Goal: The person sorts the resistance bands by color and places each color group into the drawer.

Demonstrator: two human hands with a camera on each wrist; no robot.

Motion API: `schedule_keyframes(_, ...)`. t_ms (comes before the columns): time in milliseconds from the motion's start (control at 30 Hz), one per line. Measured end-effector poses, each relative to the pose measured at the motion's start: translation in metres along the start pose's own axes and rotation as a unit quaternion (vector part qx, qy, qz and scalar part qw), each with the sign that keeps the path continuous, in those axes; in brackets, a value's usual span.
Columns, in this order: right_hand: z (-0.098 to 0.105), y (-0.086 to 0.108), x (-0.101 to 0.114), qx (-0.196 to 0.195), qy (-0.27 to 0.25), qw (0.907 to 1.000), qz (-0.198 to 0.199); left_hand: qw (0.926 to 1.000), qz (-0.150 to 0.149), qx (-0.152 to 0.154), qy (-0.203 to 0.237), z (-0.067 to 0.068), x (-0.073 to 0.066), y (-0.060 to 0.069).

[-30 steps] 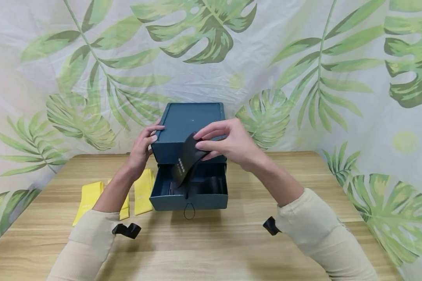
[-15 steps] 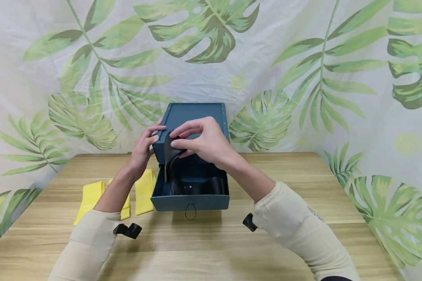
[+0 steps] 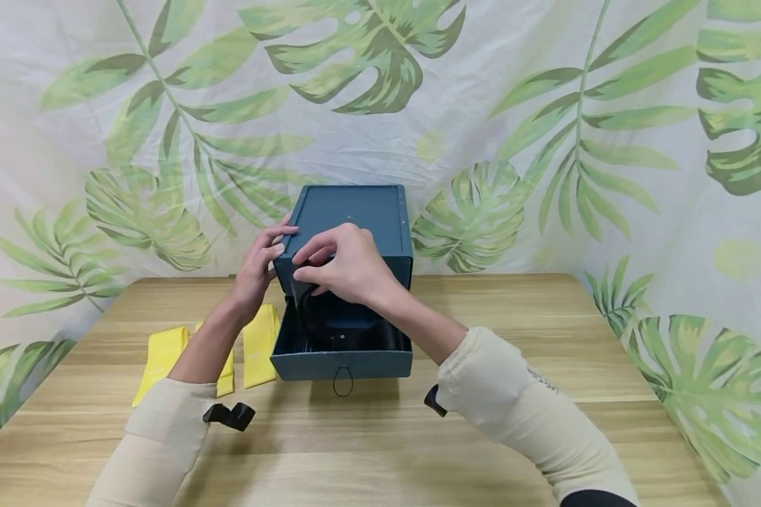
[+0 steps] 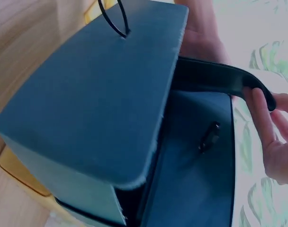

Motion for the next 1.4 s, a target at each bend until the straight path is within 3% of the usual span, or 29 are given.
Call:
schedule_keyframes(200, -0.002, 0.011, -0.014, -0.018, 0.011, 0.9998, 0.005, 1.0000, -0.003, 0.001, -0.004, -0.001, -0.001, 0.000)
schedule_keyframes(400, 0.007, 0.040, -0.037, -0.038, 0.067, 0.9970, -0.008, 0.9999, -0.009, -0.001, -0.008, 0.000, 0.000, 0.000)
schedule_keyframes(633, 0.013, 0.066, -0.051, -0.059, 0.076, 0.9951, -0.024, 0.9998, -0.014, -0.001, -0.012, 0.001, 0.001, -0.001)
schedule_keyframes(900, 0.018, 0.072, -0.074, -0.029, 0.101, 0.9927, -0.060, 0.9998, -0.008, 0.000, -0.016, 0.000, 0.002, 0.000)
schedule_keyframes(1067, 0.025, 0.070, -0.077, 0.016, 0.134, 0.9874, -0.083, 0.9999, -0.008, -0.002, -0.014, 0.001, 0.002, 0.000)
schedule_keyframes(1300, 0.031, 0.068, -0.065, 0.093, 0.198, 0.9707, -0.099, 0.9999, -0.011, 0.001, -0.011, 0.001, 0.001, 0.001)
schedule_keyframes(1400, 0.033, 0.070, -0.058, 0.094, 0.233, 0.9626, -0.102, 0.9999, -0.010, 0.001, -0.011, 0.001, 0.001, 0.001)
Point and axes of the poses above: each hand's wrist, its own y-axis away from the middle knuckle, its own z-axis out of the back of the hand, x = y × z, the point moved 3 cm from there along -y, towards the middle knuckle, and after that the axes turned 2 degrees about y, right-handed, at the moved point
